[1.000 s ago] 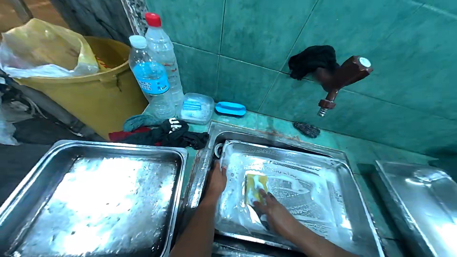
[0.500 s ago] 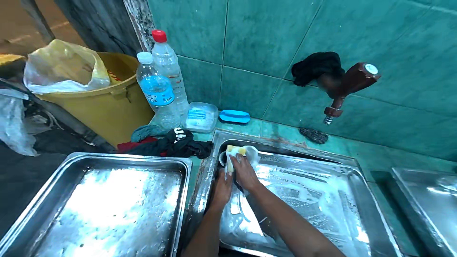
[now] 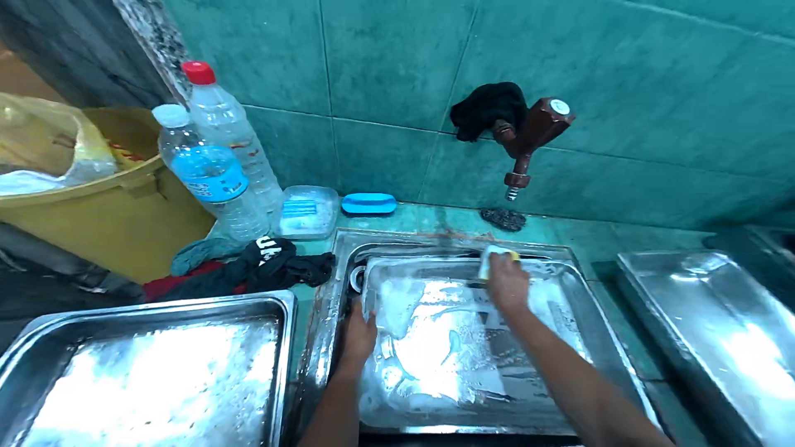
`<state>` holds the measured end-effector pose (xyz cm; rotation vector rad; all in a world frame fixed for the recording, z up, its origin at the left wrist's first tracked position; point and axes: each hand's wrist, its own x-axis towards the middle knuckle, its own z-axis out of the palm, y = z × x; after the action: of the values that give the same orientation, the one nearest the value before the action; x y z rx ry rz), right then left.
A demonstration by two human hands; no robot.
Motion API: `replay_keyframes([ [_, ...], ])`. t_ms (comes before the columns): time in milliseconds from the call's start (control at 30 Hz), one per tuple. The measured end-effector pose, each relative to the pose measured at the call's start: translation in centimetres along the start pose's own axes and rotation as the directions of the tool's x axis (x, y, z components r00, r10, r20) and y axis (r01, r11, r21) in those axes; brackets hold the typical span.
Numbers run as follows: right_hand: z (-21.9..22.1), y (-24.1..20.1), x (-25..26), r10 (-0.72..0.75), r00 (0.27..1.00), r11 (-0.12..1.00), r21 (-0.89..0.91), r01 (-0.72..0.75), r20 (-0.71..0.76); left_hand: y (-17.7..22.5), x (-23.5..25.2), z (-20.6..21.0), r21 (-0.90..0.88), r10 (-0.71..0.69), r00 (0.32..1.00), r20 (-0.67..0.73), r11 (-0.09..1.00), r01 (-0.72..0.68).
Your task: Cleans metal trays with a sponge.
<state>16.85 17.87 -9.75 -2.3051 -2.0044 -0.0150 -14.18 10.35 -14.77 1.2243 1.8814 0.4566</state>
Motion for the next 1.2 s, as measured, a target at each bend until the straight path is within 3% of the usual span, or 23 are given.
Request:
replay_keyframes([
  [133, -2.8, 11.3, 0.9, 0.181, 0.982, 0.977, -0.104, -0.186, -0.052, 0.1, 0.0, 0.1, 0.023, -0.01, 1.0, -0.013, 1.0, 0.011],
  [233, -4.6, 16.4, -0.5, 0.151, 0.988, 0.963, -0.228, -0.143, 0.017, 0.0, -0.1, 0.2, 0.011, 0.007, 1.0, -0.028, 1.0, -0.007],
  [333, -5.7, 19.1, -6.0, 0.049, 0.985, 0.96, -0.28, -0.001, 0.164, -0.3, -0.1, 0.3, 0.013, 0.02, 0.999, -0.036, 1.0, -0.02],
  [500, -8.9, 19.0, -18.1, 0.11, 0.912, 0.966, -0.258, -0.004, 0.396, -1.2, 0.3, 0.7, -0.008, 0.056, 0.996, -0.075, 0.998, -0.056],
  [667, -10.7, 11.6, -22.0, 0.094, 0.753, 0.99, -0.141, -0.002, 0.652, -0.2, -0.6, 0.6, -0.002, 0.005, 0.994, -0.107, 1.0, -0.006],
  [800, -7.9, 1.2, -20.9, -0.283, 0.665, 0.956, 0.15, 0.251, 0.691, 0.4, -1.5, -0.1, -0.019, 0.013, 0.996, -0.083, 1.0, -0.015],
  [900, -5.0, -7.4, -20.5, -0.637, 0.547, 0.771, 0.469, 0.432, 0.543, 1.2, -2.8, -0.9, -0.135, -0.06, 0.998, 0.015, 0.989, 0.062],
  [1033, -2.3, -15.5, -19.7, -0.855, 0.41, 0.515, 0.607, 0.605, 0.317, 2.1, -6.0, -3.0, -0.354, -0.174, 0.981, 0.086, 0.915, 0.193],
  [1100, -0.6, -17.2, -18.3, -0.87, 0.439, 0.485, 0.556, 0.675, 0.226, 2.3, -7.3, -3.8, -0.341, -0.2, 0.977, 0.079, 0.915, 0.215],
  [1200, -0.1, -19.1, -14.2, -0.771, 0.584, 0.621, 0.507, 0.598, 0.255, 2.6, -8.6, -4.4, -0.293, -0.05, 0.998, -0.039, 0.955, 0.036],
])
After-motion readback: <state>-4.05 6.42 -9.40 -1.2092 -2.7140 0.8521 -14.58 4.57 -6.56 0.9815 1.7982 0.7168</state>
